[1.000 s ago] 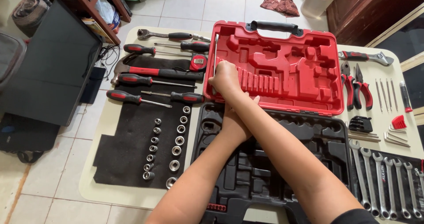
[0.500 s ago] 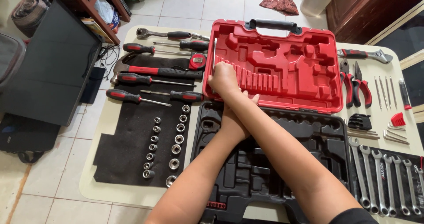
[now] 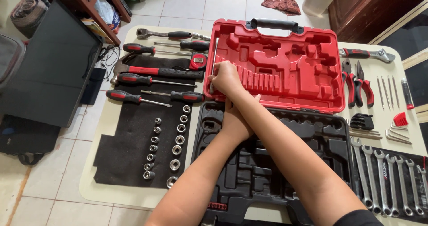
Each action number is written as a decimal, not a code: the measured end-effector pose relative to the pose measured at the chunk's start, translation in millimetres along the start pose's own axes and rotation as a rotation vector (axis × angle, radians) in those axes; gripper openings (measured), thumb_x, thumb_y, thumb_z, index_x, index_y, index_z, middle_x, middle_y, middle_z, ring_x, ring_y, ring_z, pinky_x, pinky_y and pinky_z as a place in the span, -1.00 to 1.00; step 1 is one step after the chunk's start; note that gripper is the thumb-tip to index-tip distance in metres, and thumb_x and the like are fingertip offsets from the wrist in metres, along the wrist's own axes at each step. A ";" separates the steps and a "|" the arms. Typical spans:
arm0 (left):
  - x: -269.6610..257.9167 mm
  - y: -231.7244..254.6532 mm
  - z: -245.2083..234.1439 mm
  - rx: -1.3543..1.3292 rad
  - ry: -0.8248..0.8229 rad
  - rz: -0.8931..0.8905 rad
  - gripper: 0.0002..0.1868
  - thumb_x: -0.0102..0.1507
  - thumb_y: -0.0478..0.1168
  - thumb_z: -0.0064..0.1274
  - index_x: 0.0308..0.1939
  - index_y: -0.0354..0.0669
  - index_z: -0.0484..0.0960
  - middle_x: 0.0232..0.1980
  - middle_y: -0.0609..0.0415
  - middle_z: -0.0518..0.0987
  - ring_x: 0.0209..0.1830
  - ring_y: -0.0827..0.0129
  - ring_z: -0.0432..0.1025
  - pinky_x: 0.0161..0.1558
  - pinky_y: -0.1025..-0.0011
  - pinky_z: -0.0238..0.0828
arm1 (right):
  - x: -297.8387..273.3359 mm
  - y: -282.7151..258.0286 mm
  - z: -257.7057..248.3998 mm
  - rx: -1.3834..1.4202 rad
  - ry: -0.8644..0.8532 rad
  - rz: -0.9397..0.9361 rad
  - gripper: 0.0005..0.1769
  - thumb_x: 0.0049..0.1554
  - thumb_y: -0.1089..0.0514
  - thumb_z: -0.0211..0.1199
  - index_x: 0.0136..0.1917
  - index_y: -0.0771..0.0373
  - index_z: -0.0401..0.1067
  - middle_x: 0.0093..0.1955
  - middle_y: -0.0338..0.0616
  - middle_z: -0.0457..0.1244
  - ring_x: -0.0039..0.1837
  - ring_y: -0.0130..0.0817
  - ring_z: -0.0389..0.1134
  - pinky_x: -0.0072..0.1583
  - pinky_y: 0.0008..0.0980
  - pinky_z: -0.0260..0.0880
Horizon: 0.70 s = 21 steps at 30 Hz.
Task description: The person picks up several wrenches from a table and places them into designated slots in a red toolbox. The person then picks up a small red brush and places it into a slot in a black tool tray.
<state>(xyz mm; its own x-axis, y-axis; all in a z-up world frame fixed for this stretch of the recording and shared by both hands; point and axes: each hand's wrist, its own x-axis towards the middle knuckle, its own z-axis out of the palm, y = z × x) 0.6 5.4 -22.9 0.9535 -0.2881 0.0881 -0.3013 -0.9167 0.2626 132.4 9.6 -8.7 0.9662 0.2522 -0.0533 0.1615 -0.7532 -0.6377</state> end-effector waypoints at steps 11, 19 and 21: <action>3.7 6.5 -5.7 -0.046 0.046 -0.012 -0.27 0.23 0.13 -0.07 0.46 -0.01 0.37 0.48 -0.07 0.37 0.60 -0.06 -0.01 0.53 -0.27 -0.38 | 17.7 12.4 -14.9 -0.190 -0.040 -0.120 -0.57 -0.08 -0.03 0.57 0.06 0.05 0.59 0.00 -0.04 0.38 0.17 0.08 0.45 0.21 0.05 0.50; 2.7 7.1 6.5 -0.071 0.034 -0.039 -0.41 0.35 0.11 -0.16 0.34 -0.16 0.46 0.39 -0.30 0.31 0.57 -0.18 0.00 0.54 -0.24 -0.38 | 4.2 -9.8 -52.7 -0.370 -0.304 -0.262 0.26 -0.17 -0.46 0.53 0.63 0.01 0.11 0.69 -0.33 -0.05 0.54 0.00 0.02 0.33 0.10 0.23; 2.0 8.3 1.1 -0.079 0.030 -0.041 -0.42 0.35 0.10 -0.16 0.33 -0.16 0.47 0.38 -0.29 0.32 0.57 -0.17 0.01 0.54 -0.24 -0.37 | 6.2 -7.6 -51.8 -0.377 -0.312 -0.258 0.28 -0.15 -0.51 0.51 0.63 0.05 0.10 0.70 -0.35 -0.04 0.55 -0.05 0.00 0.31 0.06 0.20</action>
<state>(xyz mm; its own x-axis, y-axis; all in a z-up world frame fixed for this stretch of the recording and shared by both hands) 0.0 -3.2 -21.6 0.9648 -0.2415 0.1044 -0.2629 -0.9022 0.3419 147.6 -14.5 35.6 0.7895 0.5824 -0.1938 0.5013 -0.7940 -0.3439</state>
